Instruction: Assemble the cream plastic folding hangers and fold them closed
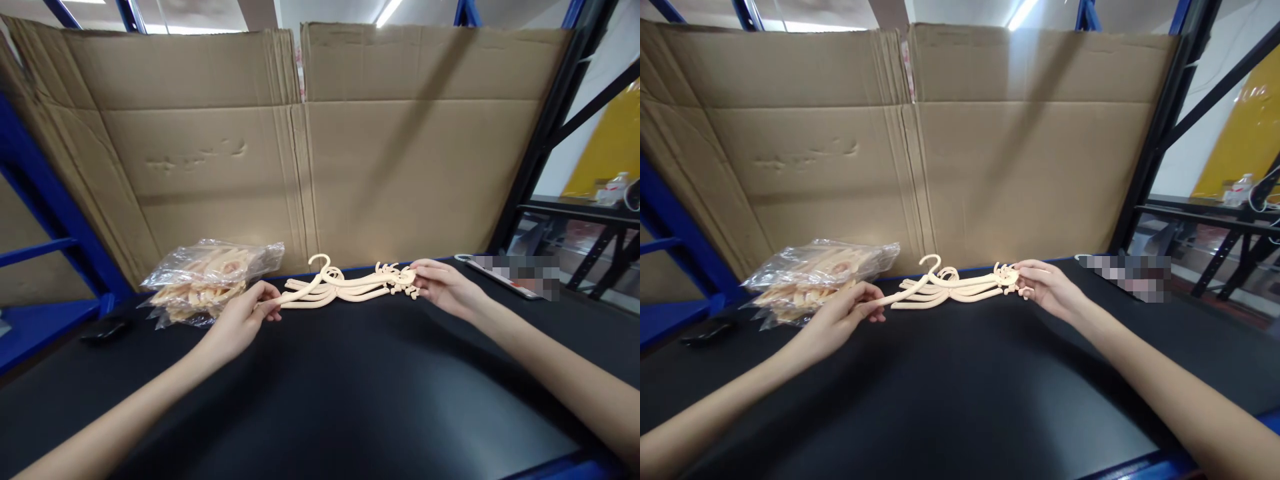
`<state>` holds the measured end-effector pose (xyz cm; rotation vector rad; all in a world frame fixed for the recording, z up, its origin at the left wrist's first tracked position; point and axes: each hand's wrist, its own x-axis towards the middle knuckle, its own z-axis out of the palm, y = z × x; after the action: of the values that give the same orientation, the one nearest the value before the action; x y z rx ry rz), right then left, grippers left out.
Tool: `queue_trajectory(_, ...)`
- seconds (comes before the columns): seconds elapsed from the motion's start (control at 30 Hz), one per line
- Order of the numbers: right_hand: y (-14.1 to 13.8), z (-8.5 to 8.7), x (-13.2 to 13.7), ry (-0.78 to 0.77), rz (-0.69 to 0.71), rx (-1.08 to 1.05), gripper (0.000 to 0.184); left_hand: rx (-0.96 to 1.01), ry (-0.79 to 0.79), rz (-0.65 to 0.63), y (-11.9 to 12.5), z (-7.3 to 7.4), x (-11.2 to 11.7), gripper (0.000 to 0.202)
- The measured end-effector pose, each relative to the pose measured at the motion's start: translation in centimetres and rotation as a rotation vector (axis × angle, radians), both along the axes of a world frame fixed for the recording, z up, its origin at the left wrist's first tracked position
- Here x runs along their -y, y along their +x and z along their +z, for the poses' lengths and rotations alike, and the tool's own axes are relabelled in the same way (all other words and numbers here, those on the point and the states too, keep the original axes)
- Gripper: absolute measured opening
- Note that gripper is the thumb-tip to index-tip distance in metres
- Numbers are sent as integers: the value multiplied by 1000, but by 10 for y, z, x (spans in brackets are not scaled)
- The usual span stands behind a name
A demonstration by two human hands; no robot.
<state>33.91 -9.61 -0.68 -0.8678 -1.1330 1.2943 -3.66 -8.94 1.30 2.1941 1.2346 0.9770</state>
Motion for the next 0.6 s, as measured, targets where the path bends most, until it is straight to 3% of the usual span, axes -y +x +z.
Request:
queue_trajectory(0.17, 32, 2, -7, 67, 220, 629, 23, -348, -27, -102, -8, 22, 5, 15)
queue_trajectory(0.33, 39, -2, -11, 176, 353, 1083, 28, -541, -85, -281, -7, 22, 12, 13)
queue_trajectory(0.47, 36, -4, -9, 303, 344, 1255, 30, -592, -108, -350, -8, 14, 14, 11)
queue_trajectory(0.6, 37, -1, -9, 277, 317, 1265, 35, -601, -87, -379, -12, 10, 7, 13)
